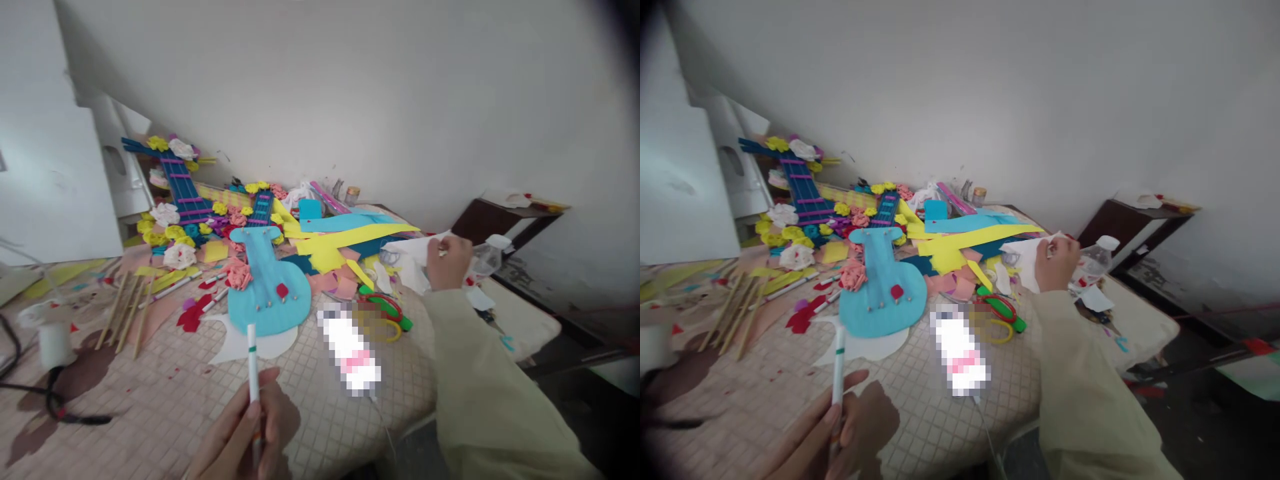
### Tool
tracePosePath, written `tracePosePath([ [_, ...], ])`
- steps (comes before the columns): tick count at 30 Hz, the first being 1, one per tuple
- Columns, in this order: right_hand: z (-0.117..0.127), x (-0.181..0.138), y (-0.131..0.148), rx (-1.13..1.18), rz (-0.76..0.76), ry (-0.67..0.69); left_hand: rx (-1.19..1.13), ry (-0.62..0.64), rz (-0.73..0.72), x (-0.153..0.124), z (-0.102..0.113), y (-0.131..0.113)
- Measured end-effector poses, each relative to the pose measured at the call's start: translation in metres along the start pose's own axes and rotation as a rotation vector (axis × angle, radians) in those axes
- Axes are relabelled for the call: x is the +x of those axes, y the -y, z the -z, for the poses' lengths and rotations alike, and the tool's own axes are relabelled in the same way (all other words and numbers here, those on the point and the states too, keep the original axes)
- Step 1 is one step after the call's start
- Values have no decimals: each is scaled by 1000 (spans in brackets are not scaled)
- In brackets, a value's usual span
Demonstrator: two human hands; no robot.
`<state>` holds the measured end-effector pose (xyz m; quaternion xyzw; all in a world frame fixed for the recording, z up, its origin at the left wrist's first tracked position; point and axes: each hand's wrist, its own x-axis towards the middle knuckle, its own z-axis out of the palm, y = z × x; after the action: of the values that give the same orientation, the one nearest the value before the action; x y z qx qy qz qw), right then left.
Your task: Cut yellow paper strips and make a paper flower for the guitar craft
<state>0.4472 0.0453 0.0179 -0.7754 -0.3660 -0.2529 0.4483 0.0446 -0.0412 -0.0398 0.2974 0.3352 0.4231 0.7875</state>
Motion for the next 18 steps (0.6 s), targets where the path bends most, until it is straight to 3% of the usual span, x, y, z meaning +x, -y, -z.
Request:
tracePosePath([
  [4,39,-37,45,69,163,23,21,145,-17,0,-9,-6],
  [6,62,-67,73,113,316,120,29,202,-19,-1,-11,-7],
  [9,90,-116,114,264,329,310,31,270,2,-6,-14,-8],
  [11,99,-145,134,450,263,538,45,289,44,-11,-19,-10],
  [14,101,-179,151,805,21,858,62,274,79,-17,-25,-12],
  [18,97,-206,155,1177,-341,948,67,266,124,-18,-25,-13],
])
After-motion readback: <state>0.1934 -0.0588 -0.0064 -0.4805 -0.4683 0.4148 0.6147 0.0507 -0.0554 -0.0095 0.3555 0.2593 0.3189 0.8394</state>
